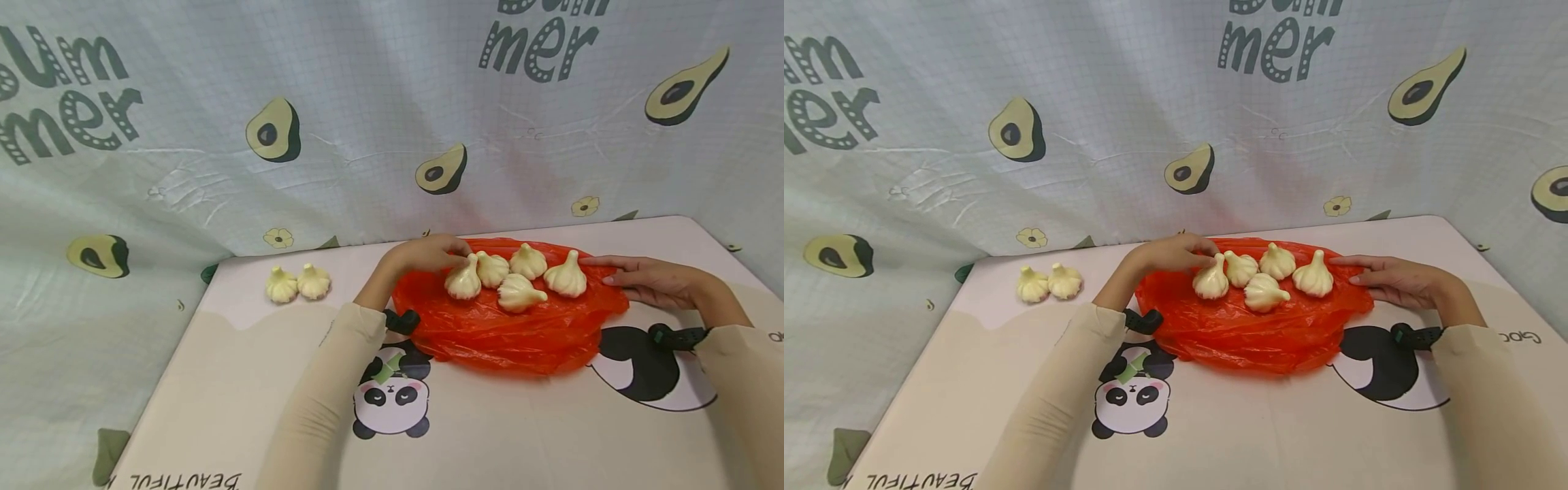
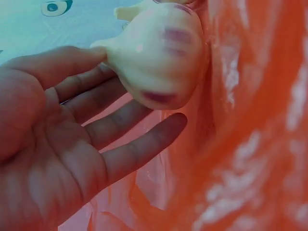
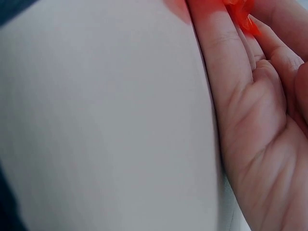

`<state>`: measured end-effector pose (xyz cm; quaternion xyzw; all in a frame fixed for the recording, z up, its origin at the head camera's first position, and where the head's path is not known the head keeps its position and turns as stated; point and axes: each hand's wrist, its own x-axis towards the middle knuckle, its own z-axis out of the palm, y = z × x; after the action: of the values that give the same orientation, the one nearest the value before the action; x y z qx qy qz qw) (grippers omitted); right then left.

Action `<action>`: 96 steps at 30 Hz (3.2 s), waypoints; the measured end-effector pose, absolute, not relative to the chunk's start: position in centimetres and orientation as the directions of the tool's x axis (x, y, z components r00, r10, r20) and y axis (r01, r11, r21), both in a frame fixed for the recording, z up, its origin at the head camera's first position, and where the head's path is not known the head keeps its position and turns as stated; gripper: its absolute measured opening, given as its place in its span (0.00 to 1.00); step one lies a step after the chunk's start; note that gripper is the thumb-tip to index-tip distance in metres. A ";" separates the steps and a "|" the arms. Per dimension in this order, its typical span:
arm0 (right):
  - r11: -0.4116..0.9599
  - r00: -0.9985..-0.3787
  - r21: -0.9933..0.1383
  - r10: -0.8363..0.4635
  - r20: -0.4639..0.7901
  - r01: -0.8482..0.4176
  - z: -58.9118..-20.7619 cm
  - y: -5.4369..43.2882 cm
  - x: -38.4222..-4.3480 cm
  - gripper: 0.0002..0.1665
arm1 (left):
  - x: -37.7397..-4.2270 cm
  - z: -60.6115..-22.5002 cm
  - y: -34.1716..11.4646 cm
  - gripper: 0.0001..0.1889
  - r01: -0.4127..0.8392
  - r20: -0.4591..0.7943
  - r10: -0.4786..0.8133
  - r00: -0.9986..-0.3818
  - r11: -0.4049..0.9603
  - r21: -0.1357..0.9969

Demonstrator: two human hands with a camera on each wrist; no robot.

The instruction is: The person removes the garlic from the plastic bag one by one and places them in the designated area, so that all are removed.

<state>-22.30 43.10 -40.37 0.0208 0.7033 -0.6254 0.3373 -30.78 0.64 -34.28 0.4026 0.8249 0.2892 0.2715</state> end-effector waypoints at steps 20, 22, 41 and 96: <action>0.207 -0.766 -0.874 -0.421 -0.486 0.441 -40.3 43.0 -22.3 0.28 | -29.8 -34.8 0.4 0.13 0.435 -0.312 0.858 -0.409 0.484 0.760; 0.213 -0.768 -0.872 -0.415 -0.488 0.440 -40.3 42.9 -22.4 0.28 | -29.7 -34.8 0.3 0.12 0.441 -0.302 0.857 -0.417 0.482 0.757; 0.289 -0.778 -0.863 -0.380 -0.501 0.415 -40.6 43.3 -22.6 0.29 | -27.1 -32.6 -2.3 0.13 0.563 -0.140 0.871 -0.470 0.418 0.713; 0.286 -0.780 -0.872 -0.394 -0.486 0.398 -40.5 43.1 -22.4 0.28 | -18.4 -32.9 -12.9 0.11 0.597 0.089 0.886 -0.456 0.229 0.769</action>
<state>-22.39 43.13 -40.52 0.0015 0.7302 -0.5976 0.3313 -18.44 -12.95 -32.86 0.4868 0.7613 0.3851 0.1876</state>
